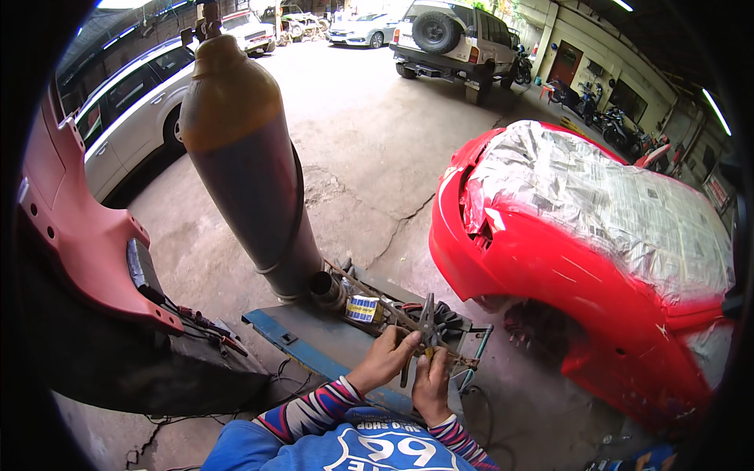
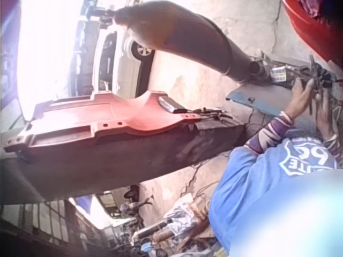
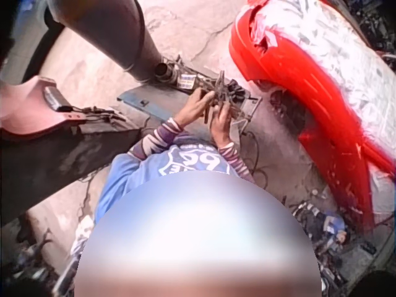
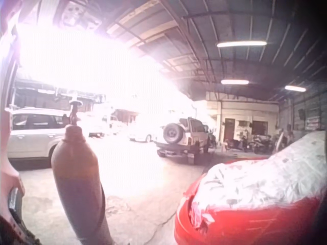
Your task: The person sits on the floor and works on a welding machine, adjusting cables and opening the casing. They use pliers to cut wires and manipulate internal components.
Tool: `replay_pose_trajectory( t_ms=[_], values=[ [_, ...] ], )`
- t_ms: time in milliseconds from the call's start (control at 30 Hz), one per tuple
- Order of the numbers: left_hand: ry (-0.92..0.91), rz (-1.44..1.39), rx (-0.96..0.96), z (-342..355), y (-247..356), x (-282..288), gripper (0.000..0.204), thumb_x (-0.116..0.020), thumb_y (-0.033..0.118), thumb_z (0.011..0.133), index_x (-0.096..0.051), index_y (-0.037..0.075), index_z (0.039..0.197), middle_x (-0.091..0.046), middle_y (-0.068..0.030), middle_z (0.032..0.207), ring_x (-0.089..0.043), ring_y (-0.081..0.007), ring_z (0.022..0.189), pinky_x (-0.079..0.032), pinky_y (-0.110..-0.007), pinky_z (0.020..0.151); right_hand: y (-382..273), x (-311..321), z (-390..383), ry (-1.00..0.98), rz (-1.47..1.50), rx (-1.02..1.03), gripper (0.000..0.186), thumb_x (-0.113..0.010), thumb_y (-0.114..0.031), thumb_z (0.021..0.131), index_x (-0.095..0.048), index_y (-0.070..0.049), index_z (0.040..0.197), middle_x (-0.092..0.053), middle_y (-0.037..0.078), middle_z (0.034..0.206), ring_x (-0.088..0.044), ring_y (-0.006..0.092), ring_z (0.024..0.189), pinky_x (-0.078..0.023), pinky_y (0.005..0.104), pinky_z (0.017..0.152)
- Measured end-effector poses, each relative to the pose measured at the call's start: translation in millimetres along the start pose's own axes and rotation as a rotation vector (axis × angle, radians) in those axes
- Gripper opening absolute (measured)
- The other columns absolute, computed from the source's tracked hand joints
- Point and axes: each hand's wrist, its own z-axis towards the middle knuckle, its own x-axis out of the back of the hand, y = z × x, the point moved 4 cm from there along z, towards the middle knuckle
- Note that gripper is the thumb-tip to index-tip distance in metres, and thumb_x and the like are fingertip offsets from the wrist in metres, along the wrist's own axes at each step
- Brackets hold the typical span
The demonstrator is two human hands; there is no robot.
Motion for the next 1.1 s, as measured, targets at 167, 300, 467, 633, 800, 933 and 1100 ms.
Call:
replay_pose_trajectory(
  t_ms=[167, 300, 467, 633, 800, 933, 1100],
  values=[
    [-0.048, 0.123, -0.04, -7, -3, -11, 0.09, -0.077, 0.068, 0.081, -0.049, -0.007, 0.12, -0.066, -0.0249, 0.105, -0.068, -0.0304, 0.095, -0.055, -0.042, 0.083, 6, -18, -3, -0.21, 0.076, -0.028, 0.045, -0.064, -0.009, 0.092, -0.048, 0.0, 0.133, -0.052, 0.026, 0.123, -0.051, 0.0446, 0.118, -0.043, 0.0478, 0.099],
    [-0.269, -0.415, -0.088, 3, -15, -13, 0.044, -0.07, 0.04, 0.099, -0.061, 0.001, 0.115, -0.068, -0.0032, 0.094, -0.064, -0.0096, 0.085, -0.054, -0.025, 0.073, 0, -20, -2, -0.475, 0.074, 0.021, 0.057, -0.07, -0.011, 0.082, -0.051, 0.0, 0.135, -0.05, 0.026, 0.13, -0.049, 0.0416, 0.124, -0.041, 0.0461, 0.107],
    [-0.122, -0.535, 0.103, -3, -38, 13, 0.042, -0.057, 0.039, 0.107, -0.06, 0.003, 0.128, -0.071, -0.0051, 0.103, -0.064, -0.0094, 0.079, -0.052, -0.024, 0.066, -3, 8, 11, -0.306, 0.462, -0.222, 0.04, -0.058, -0.004, 0.1, -0.046, -0.001, 0.138, -0.061, 0.003, 0.1, -0.058, 0.01, 0.095, -0.048, 0.0253, 0.087],
    [0.11, -0.637, -0.124, 4, -6, 52, 0.044, -0.056, 0.033, 0.108, -0.054, 0.002, 0.14, -0.073, -0.0102, 0.11, -0.066, -0.0117, 0.082, -0.056, -0.026, 0.072, -14, 31, 6, -0.186, 0.27, -0.172, 0.024, -0.061, -0.007, 0.101, -0.072, -0.001, 0.121, -0.062, -0.001, 0.076, -0.055, 0.0072, 0.07, -0.047, 0.0252, 0.065],
    [0.059, -0.822, -0.213, 2, 20, 65, 0.035, -0.06, 0.03, 0.106, -0.059, 0.003, 0.128, -0.072, -0.0123, 0.106, -0.068, -0.0158, 0.083, -0.058, -0.03, 0.077, -25, 34, 1, -0.178, 0.305, -0.133, 0.017, -0.065, -0.009, 0.1, -0.075, -0.001, 0.111, -0.066, 0.001, 0.078, -0.056, 0.0071, 0.069, -0.046, 0.0252, 0.064],
    [0.011, -0.89, -0.159, -5, 23, 67, 0.025, -0.061, 0.026, 0.105, -0.06, 0.004, 0.116, -0.072, -0.0106, 0.099, -0.068, -0.0176, 0.082, -0.057, -0.032, 0.076, -23, 32, 0, -0.207, 0.228, -0.122, 0.016, -0.066, -0.008, 0.099, -0.075, 0.0, 0.108, -0.071, 0.005, 0.082, -0.059, 0.0089, 0.071, -0.048, 0.0279, 0.064],
    [0.026, -0.385, -0.332, -14, 38, 78, 0.02, -0.064, 0.026, 0.103, -0.063, 0.005, 0.106, -0.071, -0.0092, 0.091, -0.068, -0.0163, 0.079, -0.055, -0.03, 0.07, -6, 16, -7, -0.422, 0.135, -0.156, 0.016, -0.064, -0.008, 0.1, -0.074, 0.001, 0.109, -0.074, 0.006, 0.092, -0.065, 0.0109, 0.084, -0.052, 0.0271, 0.078]
  ],
)
